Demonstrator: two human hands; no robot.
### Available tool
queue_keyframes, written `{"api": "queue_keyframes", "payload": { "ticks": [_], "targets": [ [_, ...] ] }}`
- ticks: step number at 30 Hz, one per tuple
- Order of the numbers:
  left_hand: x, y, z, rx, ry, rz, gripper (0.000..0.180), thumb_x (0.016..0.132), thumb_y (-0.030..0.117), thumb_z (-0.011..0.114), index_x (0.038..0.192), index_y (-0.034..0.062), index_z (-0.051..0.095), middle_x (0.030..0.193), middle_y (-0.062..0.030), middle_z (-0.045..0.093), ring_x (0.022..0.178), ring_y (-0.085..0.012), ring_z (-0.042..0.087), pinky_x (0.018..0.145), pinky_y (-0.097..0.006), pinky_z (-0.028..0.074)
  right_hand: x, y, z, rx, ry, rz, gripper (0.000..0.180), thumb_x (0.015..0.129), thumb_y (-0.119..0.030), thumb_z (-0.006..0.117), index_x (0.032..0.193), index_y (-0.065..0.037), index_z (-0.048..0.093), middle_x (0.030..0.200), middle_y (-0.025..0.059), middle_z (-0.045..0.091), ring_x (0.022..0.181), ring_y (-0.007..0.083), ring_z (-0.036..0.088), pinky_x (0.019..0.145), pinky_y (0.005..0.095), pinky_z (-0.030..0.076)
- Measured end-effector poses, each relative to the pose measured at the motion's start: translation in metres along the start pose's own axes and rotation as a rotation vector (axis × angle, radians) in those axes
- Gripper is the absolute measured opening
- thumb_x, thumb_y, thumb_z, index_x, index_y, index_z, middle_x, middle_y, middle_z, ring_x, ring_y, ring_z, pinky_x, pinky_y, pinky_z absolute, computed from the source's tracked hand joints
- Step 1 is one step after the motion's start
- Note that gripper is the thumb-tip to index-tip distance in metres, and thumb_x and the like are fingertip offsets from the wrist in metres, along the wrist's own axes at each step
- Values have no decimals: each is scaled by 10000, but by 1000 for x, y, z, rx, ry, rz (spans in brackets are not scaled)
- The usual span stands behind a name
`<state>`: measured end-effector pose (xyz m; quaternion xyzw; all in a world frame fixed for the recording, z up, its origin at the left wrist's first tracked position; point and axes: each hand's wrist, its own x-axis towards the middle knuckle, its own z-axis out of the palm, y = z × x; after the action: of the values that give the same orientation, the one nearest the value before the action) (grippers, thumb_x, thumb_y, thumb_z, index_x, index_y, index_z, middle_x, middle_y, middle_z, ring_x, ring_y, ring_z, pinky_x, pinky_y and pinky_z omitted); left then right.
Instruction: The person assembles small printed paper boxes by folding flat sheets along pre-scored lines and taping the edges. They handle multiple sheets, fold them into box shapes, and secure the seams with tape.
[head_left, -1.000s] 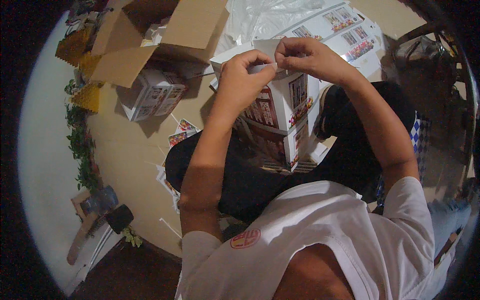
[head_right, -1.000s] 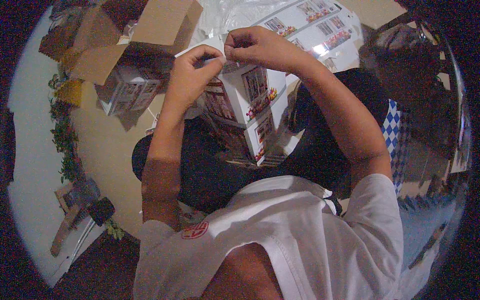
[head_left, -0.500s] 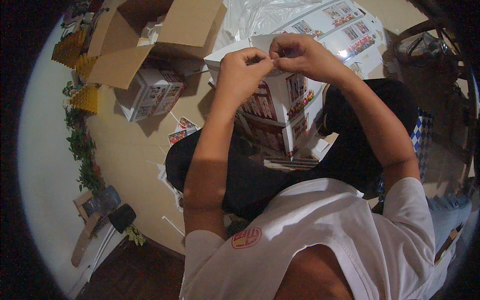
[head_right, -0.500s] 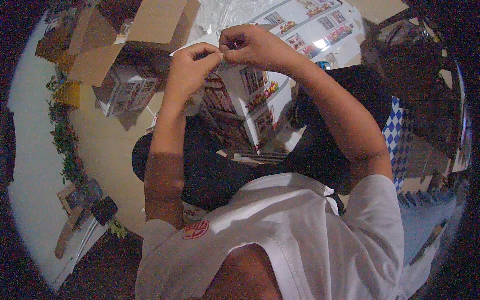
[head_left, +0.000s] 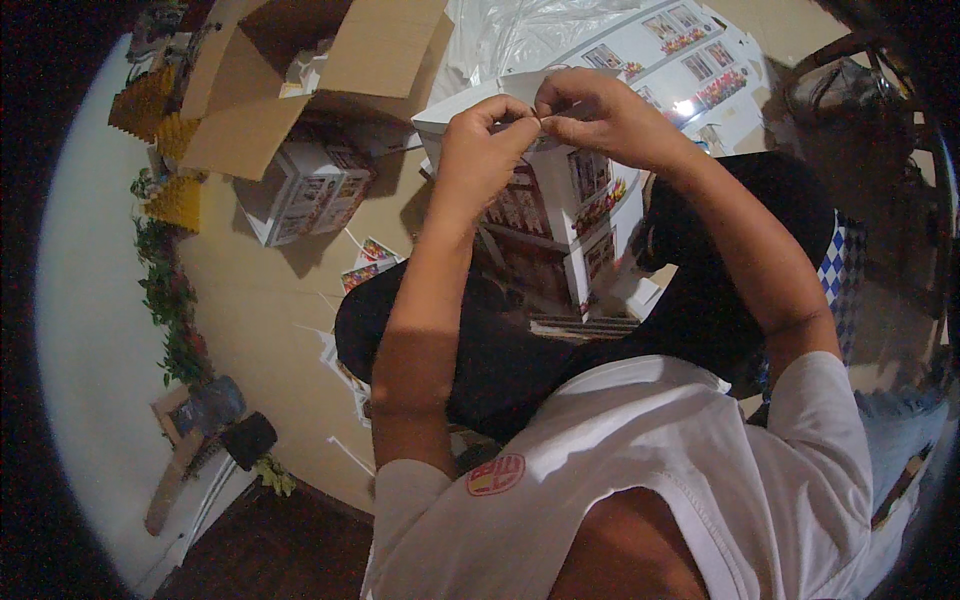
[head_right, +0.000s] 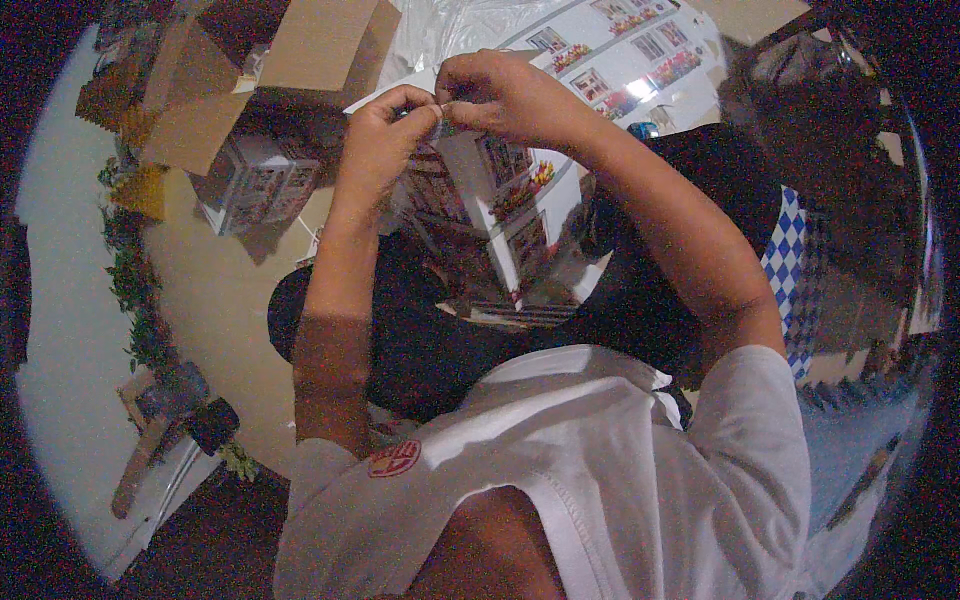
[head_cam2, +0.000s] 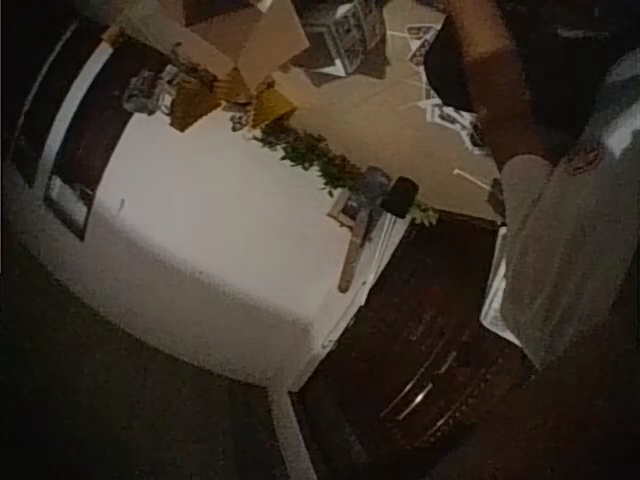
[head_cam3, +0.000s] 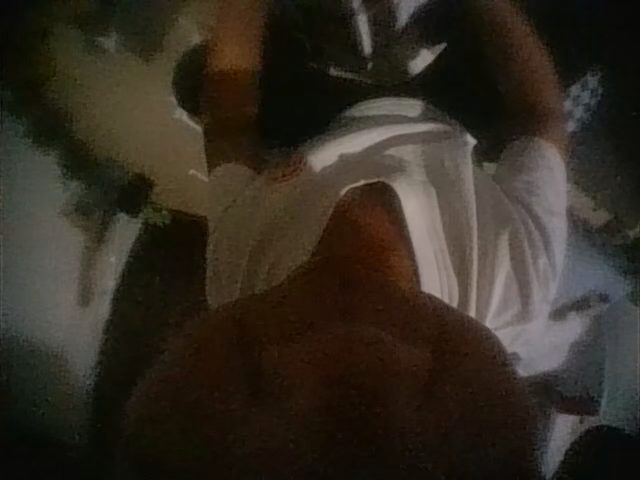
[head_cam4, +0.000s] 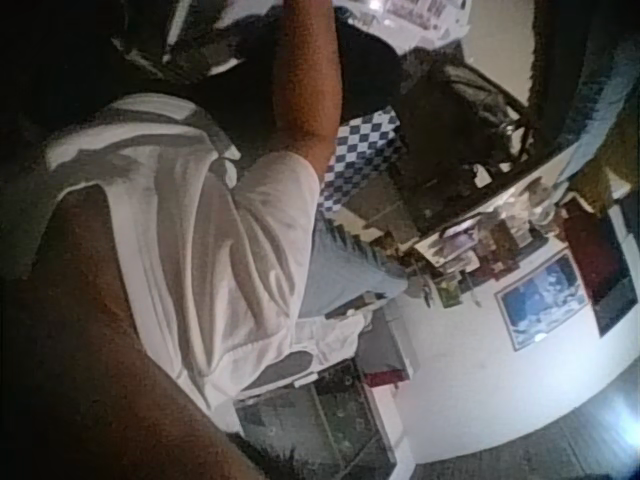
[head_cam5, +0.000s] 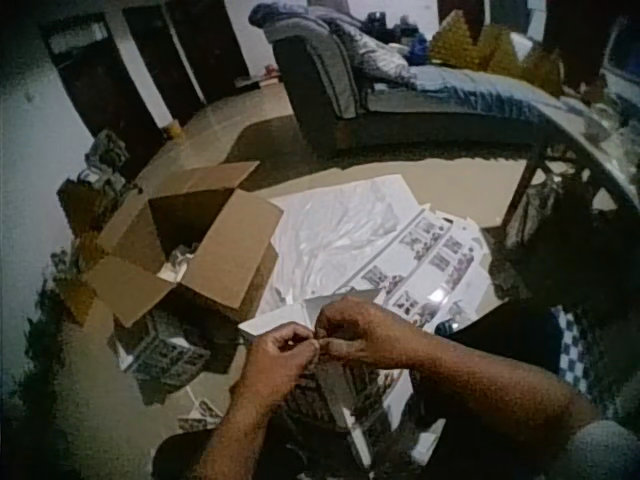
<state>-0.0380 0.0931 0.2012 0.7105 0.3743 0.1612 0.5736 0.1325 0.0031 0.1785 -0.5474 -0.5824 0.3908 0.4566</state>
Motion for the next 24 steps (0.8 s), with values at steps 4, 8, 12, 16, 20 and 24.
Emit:
{"api": "queue_keyframes", "payload": {
  "ticks": [4,8,12,16,20,24],
  "targets": [
    [3,-7,-5,87,8,62,183,787,178,640,869,17,671,724,-22,630,682,-92,560,617,-254,462,-3,-10,-6,-160,-31,-13,208,797,-87,683,961,5,593,925,77,575,877,160,567,790,299,471],
    [7,-20,-8,224,-36,167,245,794,257,630,894,39,682,718,-54,654,696,-148,609,723,-304,480,0,-6,-8,-263,-97,-33,254,757,-102,725,958,0,608,923,90,587,900,197,580,803,320,470],
    [6,-13,-12,271,-99,52,263,791,297,630,898,65,693,736,-70,676,755,-213,631,889,-333,403,0,-14,-6,-246,-93,-28,257,715,-102,744,920,-5,624,913,97,594,899,229,577,805,330,463],
    [7,-14,-11,241,-125,21,265,788,311,620,884,76,698,747,-89,681,785,-238,628,932,-340,367,0,-15,-4,-232,-81,-49,251,697,-100,752,894,-4,629,895,95,591,884,243,568,800,330,457],
    [5,-17,-9,347,-72,118,273,788,319,601,876,78,695,739,-106,670,785,-262,619,899,-356,388,-1,-13,-3,-251,-55,-40,261,717,-114,744,922,-10,620,891,99,586,875,250,566,788,335,456],
    [3,-5,-8,413,-60,145,262,781,291,616,869,53,681,770,-118,658,770,-276,606,856,-356,400,-4,-10,-5,-283,-48,-85,269,765,-130,717,981,-21,597,909,108,586,890,266,566,793,347,457]
  ]
}}
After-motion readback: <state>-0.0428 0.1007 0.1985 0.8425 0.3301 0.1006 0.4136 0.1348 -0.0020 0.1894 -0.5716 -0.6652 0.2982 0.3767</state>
